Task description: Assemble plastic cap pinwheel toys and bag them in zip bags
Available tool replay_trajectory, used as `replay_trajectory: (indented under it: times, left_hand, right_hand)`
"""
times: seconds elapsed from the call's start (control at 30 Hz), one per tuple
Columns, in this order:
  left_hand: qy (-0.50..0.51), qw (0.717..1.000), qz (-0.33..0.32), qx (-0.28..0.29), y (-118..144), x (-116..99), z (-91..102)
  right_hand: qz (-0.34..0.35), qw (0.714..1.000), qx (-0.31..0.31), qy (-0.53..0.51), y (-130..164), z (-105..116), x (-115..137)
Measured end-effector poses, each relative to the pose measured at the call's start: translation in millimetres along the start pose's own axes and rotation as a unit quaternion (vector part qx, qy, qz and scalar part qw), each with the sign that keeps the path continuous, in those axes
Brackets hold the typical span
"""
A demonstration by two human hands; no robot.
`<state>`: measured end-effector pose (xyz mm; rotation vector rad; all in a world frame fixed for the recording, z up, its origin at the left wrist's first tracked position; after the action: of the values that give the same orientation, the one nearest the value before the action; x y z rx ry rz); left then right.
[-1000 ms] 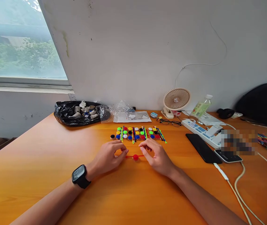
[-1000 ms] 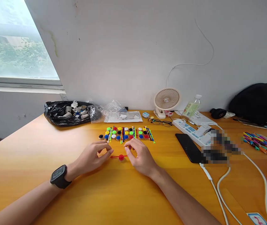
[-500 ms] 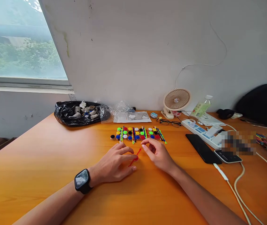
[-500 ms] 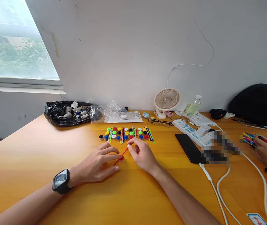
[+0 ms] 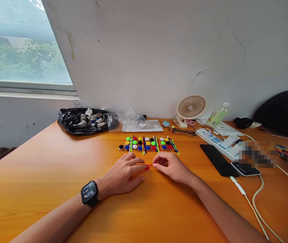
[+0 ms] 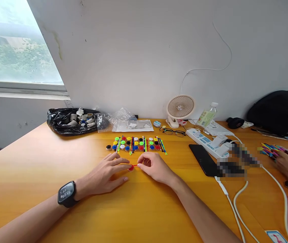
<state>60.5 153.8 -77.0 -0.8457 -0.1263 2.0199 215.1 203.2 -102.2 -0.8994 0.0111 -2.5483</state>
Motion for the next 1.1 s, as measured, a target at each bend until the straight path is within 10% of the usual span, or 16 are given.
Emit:
replay_trajectory:
  times: [0.43, 0.67, 1.1]
  left_hand:
    - [-0.002, 0.999, 0.002, -0.054, 0.5, -3.7, 13.0]
    - [-0.024, 0.995, 0.012, -0.099, 2.5, 2.2, 27.9]
    - [-0.039, 0.982, 0.072, -0.172, 9.3, 46.4, 50.4]
  right_hand:
    - [-0.074, 0.995, -0.06, -0.037, -0.2, 14.2, -9.4]
    - [-0.106, 0.955, -0.275, -0.017, 18.0, 67.1, -11.4]
    - [-0.011, 0.986, -0.165, 0.035, 10.6, 33.3, 11.6]
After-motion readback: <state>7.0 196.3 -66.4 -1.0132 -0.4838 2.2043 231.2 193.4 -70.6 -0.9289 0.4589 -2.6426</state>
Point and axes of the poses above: each hand's wrist, its own y-axis away from the middle knuckle, its own z-axis out of the back of the hand, x = y × z, the point moved 10 cm from there along -y, towards the middle knuckle, and after that the axes turned 15 degrees about y, right-handed, at the moved point
